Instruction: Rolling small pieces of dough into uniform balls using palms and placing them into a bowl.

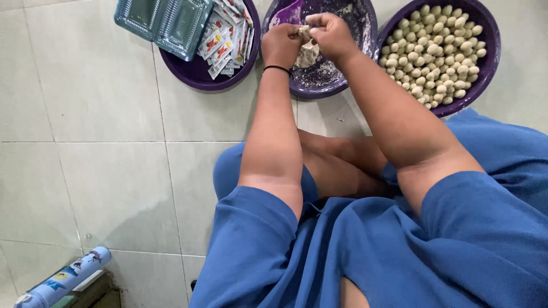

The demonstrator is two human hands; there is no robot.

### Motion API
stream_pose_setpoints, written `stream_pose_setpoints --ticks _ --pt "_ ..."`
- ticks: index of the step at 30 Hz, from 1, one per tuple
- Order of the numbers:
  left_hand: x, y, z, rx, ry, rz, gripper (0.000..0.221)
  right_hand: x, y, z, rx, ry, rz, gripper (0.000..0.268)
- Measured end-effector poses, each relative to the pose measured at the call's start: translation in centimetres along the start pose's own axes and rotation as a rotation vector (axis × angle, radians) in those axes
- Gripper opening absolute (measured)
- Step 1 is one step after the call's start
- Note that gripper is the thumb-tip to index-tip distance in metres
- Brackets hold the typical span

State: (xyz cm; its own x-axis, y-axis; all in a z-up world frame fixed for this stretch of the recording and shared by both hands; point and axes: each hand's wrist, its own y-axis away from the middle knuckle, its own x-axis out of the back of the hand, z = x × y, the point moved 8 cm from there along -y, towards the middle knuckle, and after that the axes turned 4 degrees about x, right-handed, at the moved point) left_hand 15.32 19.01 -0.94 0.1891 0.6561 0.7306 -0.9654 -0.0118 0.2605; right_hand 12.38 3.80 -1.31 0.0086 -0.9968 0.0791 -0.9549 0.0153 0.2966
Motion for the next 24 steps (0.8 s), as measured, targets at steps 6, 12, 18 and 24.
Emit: stream_pose_setpoints --ticks 6,12,18,24 --pt "1.3 3.5 7.7 -0.323 -0.015 -0.002 0.036 5.6 1.1 -1.6 0.045 -0.192 0.055 0.016" --pt "4.3 9.8 13.0 -0.379 0.140 -0.009 0.028 8.3 10.6 -9.4 -0.091 -0.147 0.059 0.011" --pt "6.3 18.0 16.6 -0.310 0.555 -0.122 0.028 10.7 19.1 -14.1 0.007 -0.241 0.020 0.024" --pt "-1.7 20.5 13.2 0.066 1.245 -0.569 0.027 10.7 26.3 -17.8 0.633 0.433 -0.009 0.050"
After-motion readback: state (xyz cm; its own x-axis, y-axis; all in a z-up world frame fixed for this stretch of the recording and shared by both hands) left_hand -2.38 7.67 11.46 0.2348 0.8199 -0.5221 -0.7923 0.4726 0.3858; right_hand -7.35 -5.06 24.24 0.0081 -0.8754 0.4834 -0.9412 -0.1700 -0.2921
